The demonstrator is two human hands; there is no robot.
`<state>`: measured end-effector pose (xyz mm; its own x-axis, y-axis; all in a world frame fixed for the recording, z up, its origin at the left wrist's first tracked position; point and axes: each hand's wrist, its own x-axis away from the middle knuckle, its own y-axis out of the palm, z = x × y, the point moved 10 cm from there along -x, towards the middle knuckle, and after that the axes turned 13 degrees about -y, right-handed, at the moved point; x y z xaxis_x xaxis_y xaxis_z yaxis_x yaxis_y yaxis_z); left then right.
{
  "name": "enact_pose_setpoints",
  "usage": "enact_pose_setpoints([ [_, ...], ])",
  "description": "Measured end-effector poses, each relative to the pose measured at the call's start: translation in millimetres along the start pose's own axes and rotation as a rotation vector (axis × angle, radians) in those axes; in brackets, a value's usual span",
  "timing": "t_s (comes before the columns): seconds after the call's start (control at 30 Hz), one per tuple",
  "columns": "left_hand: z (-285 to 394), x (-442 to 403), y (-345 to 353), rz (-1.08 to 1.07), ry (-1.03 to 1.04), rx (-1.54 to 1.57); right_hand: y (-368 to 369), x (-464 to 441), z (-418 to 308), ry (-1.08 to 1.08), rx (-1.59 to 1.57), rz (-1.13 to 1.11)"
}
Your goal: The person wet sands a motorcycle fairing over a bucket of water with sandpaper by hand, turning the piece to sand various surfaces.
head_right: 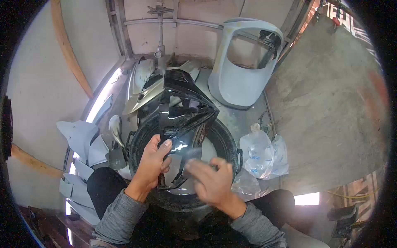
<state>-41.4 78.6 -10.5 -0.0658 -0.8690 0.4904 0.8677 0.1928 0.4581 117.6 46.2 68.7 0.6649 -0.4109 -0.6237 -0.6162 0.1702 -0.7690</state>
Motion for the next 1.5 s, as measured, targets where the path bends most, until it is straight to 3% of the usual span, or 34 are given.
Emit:
enact_pose_setpoints([
  [0.3, 7.8, 1.8, 6.3, 0.014, 0.035, -0.039, -3.3, -2.4, 26.1, 0.046, 0.095, -0.031],
  [0.4, 6.3, 2.0, 4.3, -0.001, 0.012, -0.027, 1.5, -6.4, -27.1, -0.01, 0.055, -0.154],
  [0.6, 7.0, 2.4, -1.4, 0.018, 0.025, -0.012, 1.5, -0.8, -5.5, -0.055, 0.17, -0.085],
  [0.67, 8.0, 2.9, 0.8, 0.001, 0.031, 0.002, 15.3, 7.0, -42.4, -0.114, -0.045, -0.145],
  [0.73, 6.7, 2.4, -1.4, 0.003, 0.054, 0.04, 9.8, 0.6, -13.3, -0.14, 0.083, -0.047],
  [0.8, 10.3, 5.5, 0.5, -0.023, 0.084, 0.056, 10.0, 1.2, 11.2, 0.008, 0.131, -0.068],
  [0.9, 9.6, 4.7, -3.5, 0.03, 0.026, 0.04, 7.2, -1.8, -42.1, -0.122, 0.012, -0.07],
  [1.0, 12.1, 4.1, -1.4, 0.02, 0.065, 0.057, 1.1, -5.1, 2.0, -0.043, 0.09, 0.016],
  [1.2, 10.9, 1.6, -3.6, 0.033, 0.06, 0.085, 14.1, 4.5, -20.7, -0.11, 0.005, -0.06],
  [1.27, 8.0, 3.4, -5.4, 0.05, 0.06, 0.081, 4.7, -3.6, -1.1, -0.037, 0.212, -0.051],
  [1.33, 9.1, 0.4, -6.0, 0.034, 0.054, 0.071, 12.4, 9.6, -47.2, -0.171, 0.055, -0.073],
  [1.5, 5.4, 1.4, -2.3, 0.036, 0.064, 0.061, 10.1, 5.0, 10.9, 0.045, 0.164, -0.018],
])
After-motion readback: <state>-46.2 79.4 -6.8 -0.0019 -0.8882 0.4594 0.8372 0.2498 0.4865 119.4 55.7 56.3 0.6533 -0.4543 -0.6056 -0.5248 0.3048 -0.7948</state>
